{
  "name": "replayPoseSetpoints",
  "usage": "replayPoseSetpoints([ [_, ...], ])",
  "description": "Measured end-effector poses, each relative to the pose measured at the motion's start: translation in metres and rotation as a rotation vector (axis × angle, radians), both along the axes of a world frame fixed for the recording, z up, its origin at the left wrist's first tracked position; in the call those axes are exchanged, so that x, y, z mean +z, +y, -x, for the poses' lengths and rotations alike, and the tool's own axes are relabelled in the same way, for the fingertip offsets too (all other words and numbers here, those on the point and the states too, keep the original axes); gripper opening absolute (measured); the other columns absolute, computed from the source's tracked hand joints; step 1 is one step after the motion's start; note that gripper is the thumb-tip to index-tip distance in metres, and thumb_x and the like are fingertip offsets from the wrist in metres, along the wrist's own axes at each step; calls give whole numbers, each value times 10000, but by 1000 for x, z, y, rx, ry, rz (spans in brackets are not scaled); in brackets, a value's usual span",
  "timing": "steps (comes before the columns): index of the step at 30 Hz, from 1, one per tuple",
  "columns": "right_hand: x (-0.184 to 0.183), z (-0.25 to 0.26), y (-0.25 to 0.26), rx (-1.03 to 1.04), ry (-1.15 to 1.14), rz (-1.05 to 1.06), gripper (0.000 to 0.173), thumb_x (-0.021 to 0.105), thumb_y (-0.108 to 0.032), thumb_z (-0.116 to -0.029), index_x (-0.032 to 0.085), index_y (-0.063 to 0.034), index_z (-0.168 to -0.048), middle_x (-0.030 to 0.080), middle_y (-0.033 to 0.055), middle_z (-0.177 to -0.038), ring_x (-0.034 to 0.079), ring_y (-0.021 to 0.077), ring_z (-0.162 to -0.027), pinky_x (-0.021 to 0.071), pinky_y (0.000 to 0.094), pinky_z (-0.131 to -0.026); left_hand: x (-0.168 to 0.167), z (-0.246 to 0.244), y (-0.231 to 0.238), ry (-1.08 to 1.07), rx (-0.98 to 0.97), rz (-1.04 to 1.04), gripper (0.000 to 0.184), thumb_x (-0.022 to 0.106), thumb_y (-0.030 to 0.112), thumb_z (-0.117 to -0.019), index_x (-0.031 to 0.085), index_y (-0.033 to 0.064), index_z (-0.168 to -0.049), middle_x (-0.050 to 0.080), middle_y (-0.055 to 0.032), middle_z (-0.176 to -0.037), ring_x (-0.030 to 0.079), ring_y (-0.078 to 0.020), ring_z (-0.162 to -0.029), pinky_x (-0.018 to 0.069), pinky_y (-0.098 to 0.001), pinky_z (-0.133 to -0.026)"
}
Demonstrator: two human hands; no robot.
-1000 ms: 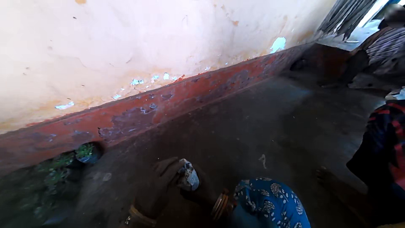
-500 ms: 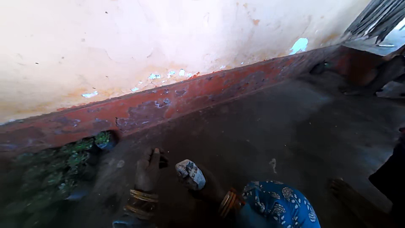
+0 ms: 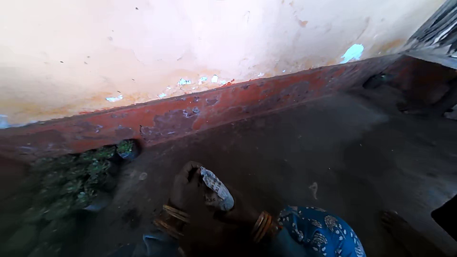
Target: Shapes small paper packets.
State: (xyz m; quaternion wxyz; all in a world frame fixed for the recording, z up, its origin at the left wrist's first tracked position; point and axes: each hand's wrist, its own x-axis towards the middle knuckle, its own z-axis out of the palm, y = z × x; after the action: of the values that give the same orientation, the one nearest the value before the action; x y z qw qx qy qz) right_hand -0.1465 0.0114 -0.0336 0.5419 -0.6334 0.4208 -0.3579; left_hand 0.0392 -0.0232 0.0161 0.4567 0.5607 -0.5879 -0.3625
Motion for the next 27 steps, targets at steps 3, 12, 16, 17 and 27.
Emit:
replayPoseSetpoints([
  [3, 11, 2, -2, 61, 86, -3, 772, 869, -132, -699, 529, 62, -1365, 659, 160, -1241, 640, 148, -1132, 514, 299, -1011, 14, 4, -6, 242, 199, -332, 236, 418, 91, -1090, 592, -48, -1168, 636, -69, -857, 606, -92, -686, 533, -254, -657],
  [12, 12, 9, -1, -74, 52, -96, 768, 849, -141, -718, 512, 41, -1384, 660, 136, -1219, 645, 105, -1095, 526, 264, -974, 1, -19, -6, -594, -375, 469, 342, 687, 126, -889, 725, 125, -1229, 587, -192, -1402, 575, -366, -1282, 498, -544, -1036],
  [16, 5, 11, -1, 74, 303, -52, 779, 856, -238, -734, 534, 22, -1394, 658, 173, -1254, 644, 192, -1140, 507, 351, -1021, -5, -19, -5, -748, -347, 602, 296, 565, 10, -880, 782, 180, -987, 734, -47, -1146, 675, -265, -1155, 563, -453, -969],
  [17, 3, 10, -2, 104, 338, -42, 789, 854, -247, -735, 530, 19, -1403, 653, 176, -1269, 636, 203, -1160, 497, 362, -1036, -2, -21, -5, -736, -345, 624, 289, 559, -17, -873, 783, 146, -956, 752, -45, -1044, 709, -249, -1070, 586, -430, -921],
  [27, 116, -20, 20, 130, 338, -101, 518, 734, -42, -848, 569, 114, -1314, 659, 198, -1241, 619, 144, -1121, 452, 233, -1012, 9, -38, -11, -49, -80, 695, 92, 793, 193, -812, 741, 120, -835, 731, 108, -835, 638, 90, -741, 541, -97, -679],
])
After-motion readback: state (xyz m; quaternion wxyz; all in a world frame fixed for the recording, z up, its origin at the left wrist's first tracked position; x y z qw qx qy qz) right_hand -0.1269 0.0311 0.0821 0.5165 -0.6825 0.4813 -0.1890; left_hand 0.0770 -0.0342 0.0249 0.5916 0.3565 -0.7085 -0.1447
